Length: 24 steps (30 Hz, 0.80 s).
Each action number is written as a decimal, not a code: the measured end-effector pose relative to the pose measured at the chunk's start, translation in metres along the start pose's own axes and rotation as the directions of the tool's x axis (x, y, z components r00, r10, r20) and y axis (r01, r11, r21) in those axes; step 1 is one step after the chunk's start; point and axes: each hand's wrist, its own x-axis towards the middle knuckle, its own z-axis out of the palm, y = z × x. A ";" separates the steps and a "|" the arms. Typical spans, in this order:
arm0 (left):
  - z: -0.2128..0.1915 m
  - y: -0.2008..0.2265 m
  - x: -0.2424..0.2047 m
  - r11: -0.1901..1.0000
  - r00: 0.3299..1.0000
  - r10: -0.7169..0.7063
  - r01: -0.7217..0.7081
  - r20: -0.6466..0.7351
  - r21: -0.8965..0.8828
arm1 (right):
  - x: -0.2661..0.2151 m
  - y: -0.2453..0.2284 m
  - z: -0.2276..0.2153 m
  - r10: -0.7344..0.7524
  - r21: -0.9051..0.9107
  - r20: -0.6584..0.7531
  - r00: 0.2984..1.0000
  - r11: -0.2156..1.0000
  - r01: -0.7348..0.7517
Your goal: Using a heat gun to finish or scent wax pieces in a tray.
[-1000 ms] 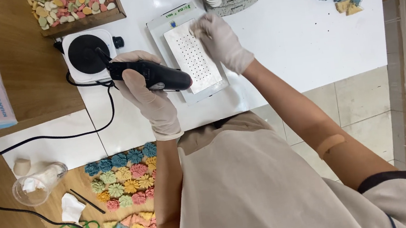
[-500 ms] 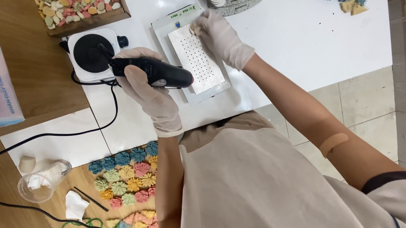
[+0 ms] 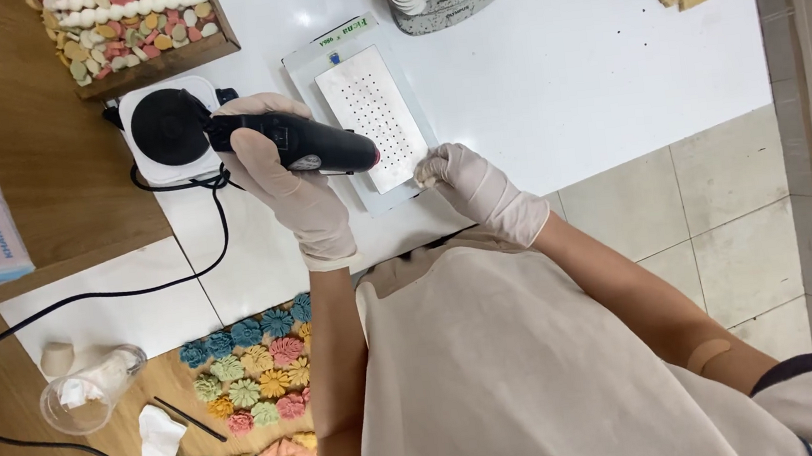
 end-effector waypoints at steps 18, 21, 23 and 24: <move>0.002 0.002 0.008 0.997 0.999 -0.001 -0.003 0.049 0.077 | -0.028 -0.011 -0.021 0.334 0.985 0.147 0.931 -0.141 -0.104; 0.001 -0.001 0.009 0.997 0.998 0.000 -0.005 0.058 0.075 | -0.026 -0.020 -0.024 0.368 0.978 0.180 0.912 -0.165 -0.126; 0.001 -0.001 0.010 0.998 0.998 -0.002 -0.002 0.061 0.067 | -0.026 -0.015 -0.021 0.442 0.979 0.187 0.877 -0.157 -0.130; 0.001 -0.001 0.011 0.998 0.998 -0.006 0.002 0.060 0.058 | -0.025 -0.012 -0.020 0.513 0.979 0.195 0.836 -0.149 -0.138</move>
